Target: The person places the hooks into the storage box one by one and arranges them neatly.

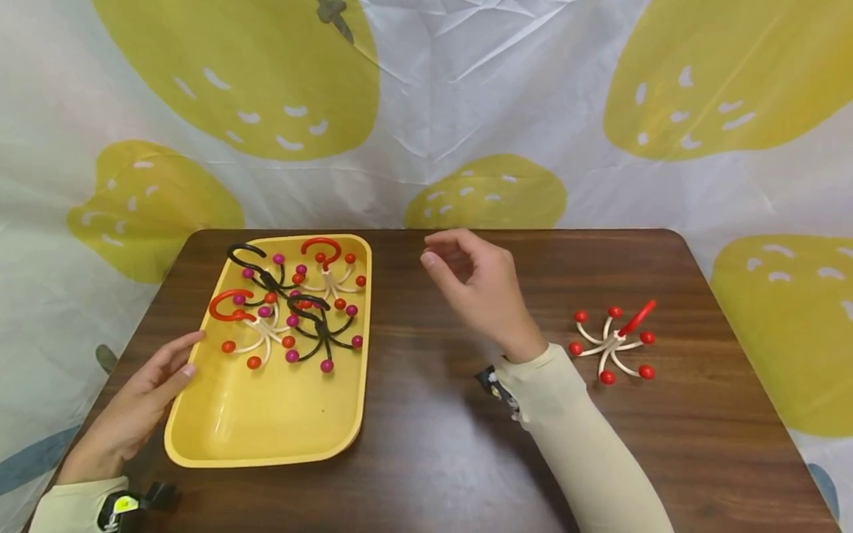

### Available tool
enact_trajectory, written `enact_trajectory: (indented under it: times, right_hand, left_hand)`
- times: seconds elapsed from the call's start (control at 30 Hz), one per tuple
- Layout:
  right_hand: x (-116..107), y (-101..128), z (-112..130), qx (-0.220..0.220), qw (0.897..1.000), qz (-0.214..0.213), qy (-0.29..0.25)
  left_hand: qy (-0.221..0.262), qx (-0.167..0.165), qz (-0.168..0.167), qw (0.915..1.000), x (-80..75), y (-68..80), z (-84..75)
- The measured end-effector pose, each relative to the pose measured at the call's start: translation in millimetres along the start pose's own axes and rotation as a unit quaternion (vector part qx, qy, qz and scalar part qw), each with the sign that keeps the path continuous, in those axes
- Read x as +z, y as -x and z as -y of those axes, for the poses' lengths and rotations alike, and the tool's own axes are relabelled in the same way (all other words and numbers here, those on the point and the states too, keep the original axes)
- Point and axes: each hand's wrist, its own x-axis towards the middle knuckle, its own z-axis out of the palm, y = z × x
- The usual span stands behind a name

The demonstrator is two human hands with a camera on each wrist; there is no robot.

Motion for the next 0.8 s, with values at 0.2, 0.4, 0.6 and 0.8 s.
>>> enact_trajectory:
  times: [0.2,0.4,0.6,0.8]
  right_hand:
    - [-24.2,8.9,-7.3,-0.004,1.000,-0.018,0.014]
    - [-53.6,18.4,-9.5,0.010,0.997,-0.060,0.041]
    - [-80.9,31.2,-11.5,0.028,0.993,-0.101,0.053]
    - [-103.6,44.9,-18.6,0.041,0.986,-0.145,0.068]
  left_hand:
    - [-0.004,-0.013,-0.006,0.9999,2.1,-2.0,-2.3]
    - [-0.004,-0.015,-0.005,0.9999,1.7,-2.1,-2.0]
    - [-0.015,-0.008,-0.009,0.9998,-0.3,0.3,-1.4]
    - [-0.025,-0.004,-0.014,0.9996,0.4,0.2,-3.0]
